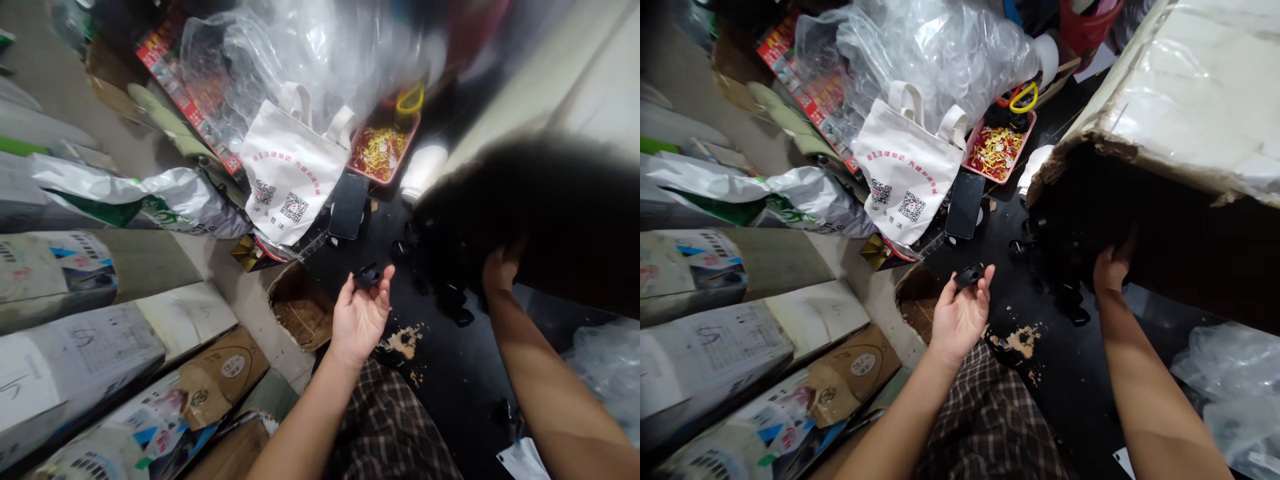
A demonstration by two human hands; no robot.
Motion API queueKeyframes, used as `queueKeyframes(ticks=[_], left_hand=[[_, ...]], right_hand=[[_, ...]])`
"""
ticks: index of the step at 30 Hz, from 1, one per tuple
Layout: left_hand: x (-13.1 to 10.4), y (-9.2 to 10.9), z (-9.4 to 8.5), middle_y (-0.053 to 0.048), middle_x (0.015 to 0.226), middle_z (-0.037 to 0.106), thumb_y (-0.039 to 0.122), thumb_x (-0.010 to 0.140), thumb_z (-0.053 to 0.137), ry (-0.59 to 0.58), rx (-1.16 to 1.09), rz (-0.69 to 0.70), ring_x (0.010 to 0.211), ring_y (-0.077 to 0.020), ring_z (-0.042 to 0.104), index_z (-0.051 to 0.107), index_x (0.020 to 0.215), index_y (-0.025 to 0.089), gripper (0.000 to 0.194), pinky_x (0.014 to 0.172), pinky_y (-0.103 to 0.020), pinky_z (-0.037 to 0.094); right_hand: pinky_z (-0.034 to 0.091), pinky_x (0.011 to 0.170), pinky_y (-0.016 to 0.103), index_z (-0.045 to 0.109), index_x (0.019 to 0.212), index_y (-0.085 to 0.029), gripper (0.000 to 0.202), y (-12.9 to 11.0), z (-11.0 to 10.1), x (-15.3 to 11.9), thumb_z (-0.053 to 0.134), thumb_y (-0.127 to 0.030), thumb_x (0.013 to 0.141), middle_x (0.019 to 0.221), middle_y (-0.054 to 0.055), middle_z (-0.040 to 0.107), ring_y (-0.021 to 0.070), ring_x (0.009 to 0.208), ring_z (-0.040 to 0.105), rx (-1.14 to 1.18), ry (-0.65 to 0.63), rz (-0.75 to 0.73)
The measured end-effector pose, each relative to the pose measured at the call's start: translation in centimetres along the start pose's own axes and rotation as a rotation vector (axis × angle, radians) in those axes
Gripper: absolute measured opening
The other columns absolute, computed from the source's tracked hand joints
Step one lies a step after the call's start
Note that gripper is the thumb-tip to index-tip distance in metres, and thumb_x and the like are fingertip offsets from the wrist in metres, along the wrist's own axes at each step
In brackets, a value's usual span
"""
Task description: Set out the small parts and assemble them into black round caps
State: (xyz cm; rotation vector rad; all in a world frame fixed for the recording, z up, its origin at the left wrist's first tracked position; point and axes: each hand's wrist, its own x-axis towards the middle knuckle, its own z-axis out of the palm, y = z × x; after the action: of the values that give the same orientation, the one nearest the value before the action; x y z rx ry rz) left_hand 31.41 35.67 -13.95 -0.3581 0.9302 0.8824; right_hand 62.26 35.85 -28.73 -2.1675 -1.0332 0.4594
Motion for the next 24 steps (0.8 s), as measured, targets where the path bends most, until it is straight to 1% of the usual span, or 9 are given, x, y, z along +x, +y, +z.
queueKeyframes(ticks=[3, 6, 9, 12, 15, 17, 20, 22, 24], left_hand=[[3.0, -0.8, -2.2, -0.014, 0.12, 0.069, 0.04, 0.097, 0.044, 0.065, 0.167, 0.081, 0.091, -0.0138, 0.069, 0.068, 0.105, 0.013, 0.036, 0.085, -0.023, 0.053], [6.9, -1.5, -4.9, -0.01, 0.105, 0.072, 0.03, 0.095, 0.048, 0.13, 0.273, 0.11, 0.088, -0.0149, 0.07, 0.065, 0.108, 0.016, 0.026, 0.084, -0.025, 0.053], [10.3, -2.1, -6.7, -0.006, 0.1, 0.071, 0.024, 0.093, 0.053, 0.156, 0.438, 0.133, 0.083, -0.0157, 0.071, 0.058, 0.125, 0.02, 0.033, 0.08, -0.028, 0.054], [12.3, -2.4, -7.4, -0.007, 0.104, 0.07, 0.023, 0.091, 0.06, 0.153, 0.622, 0.167, 0.079, -0.0164, 0.069, 0.052, 0.134, 0.018, 0.044, 0.075, -0.032, 0.055], [12.9, -2.0, -7.8, -0.008, 0.115, 0.065, 0.024, 0.091, 0.063, 0.174, 0.781, 0.257, 0.078, -0.0144, 0.066, 0.05, 0.135, 0.02, 0.046, 0.07, -0.031, 0.056], [12.8, -1.5, -8.2, -0.009, 0.122, 0.062, 0.023, 0.091, 0.063, 0.191, 0.861, 0.319, 0.08, -0.0139, 0.065, 0.051, 0.134, 0.02, 0.045, 0.07, -0.03, 0.057], [12.2, -0.8, -8.8, -0.009, 0.123, 0.06, 0.021, 0.09, 0.064, 0.197, 0.926, 0.354, 0.085, -0.0154, 0.064, 0.055, 0.128, 0.018, 0.04, 0.071, -0.032, 0.058], [11.7, -0.6, -9.2, -0.009, 0.122, 0.061, 0.021, 0.089, 0.065, 0.188, 0.933, 0.352, 0.087, -0.0162, 0.065, 0.057, 0.125, 0.016, 0.037, 0.073, -0.033, 0.058], [11.4, -0.6, -9.4, -0.009, 0.122, 0.061, 0.021, 0.089, 0.066, 0.182, 0.916, 0.346, 0.089, -0.0166, 0.065, 0.058, 0.123, 0.016, 0.035, 0.076, -0.034, 0.058]], right_hand=[[0.017, 0.122, 0.05, 0.025, 0.153, -0.013, 0.062, -0.2, 0.5, -0.5, 0.035, -0.031, 0.094, 0.158, 0.015, 0.029, 0.026, 0.148, 0.025, -0.017, 0.078, 0.004], [0.021, 0.121, 0.05, 0.024, 0.153, -0.014, 0.064, -0.4, 1.1, -1.3, 0.036, -0.04, 0.095, 0.158, 0.014, 0.029, 0.0255, 0.148, 0.026, -0.026, 0.083, 0.019], [0.02, 0.121, 0.052, 0.023, 0.154, -0.016, 0.069, -0.5, 1.9, -2.1, 0.038, -0.049, 0.095, 0.158, 0.014, 0.028, 0.026, 0.148, 0.023, -0.031, 0.089, 0.026], [0.02, 0.121, 0.051, 0.017, 0.155, -0.014, 0.077, -0.6, 2.6, -2.9, 0.04, -0.054, 0.094, 0.16, 0.015, 0.023, 0.0257, 0.149, 0.02, 0.008, 0.067, 0.041], [0.02, 0.121, 0.048, 0.015, 0.155, -0.01, 0.085, -0.5, 2.4, -3.2, 0.046, -0.056, 0.09, 0.16, 0.017, 0.021, 0.0251, 0.149, 0.02, 0.072, 0.023, 0.038], [0.02, 0.121, 0.049, 0.023, 0.153, -0.013, 0.083, -0.3, 1.5, -3.3, 0.05, -0.056, 0.088, 0.159, 0.014, 0.026, 0.0256, 0.148, 0.024, 0.088, -0.007, 0.013], [0.028, 0.117, 0.052, 0.044, 0.144, -0.019, 0.065, 0.0, -1.2, -3.5, 0.052, -0.052, 0.089, 0.148, 0.011, 0.046, 0.027, 0.14, 0.039, 0.073, -0.009, 0.008], [0.035, 0.113, 0.051, 0.056, 0.133, -0.021, 0.051, 0.2, -3.4, -4.2, 0.052, -0.048, 0.091, 0.136, 0.01, 0.058, 0.0263, 0.13, 0.051, 0.077, 0.037, 0.046], [0.04, 0.109, 0.048, 0.065, 0.121, -0.022, 0.038, 0.4, -5.5, -5.3, 0.052, -0.042, 0.091, 0.125, 0.008, 0.064, 0.0246, 0.122, 0.057, 0.079, 0.101, 0.085]])
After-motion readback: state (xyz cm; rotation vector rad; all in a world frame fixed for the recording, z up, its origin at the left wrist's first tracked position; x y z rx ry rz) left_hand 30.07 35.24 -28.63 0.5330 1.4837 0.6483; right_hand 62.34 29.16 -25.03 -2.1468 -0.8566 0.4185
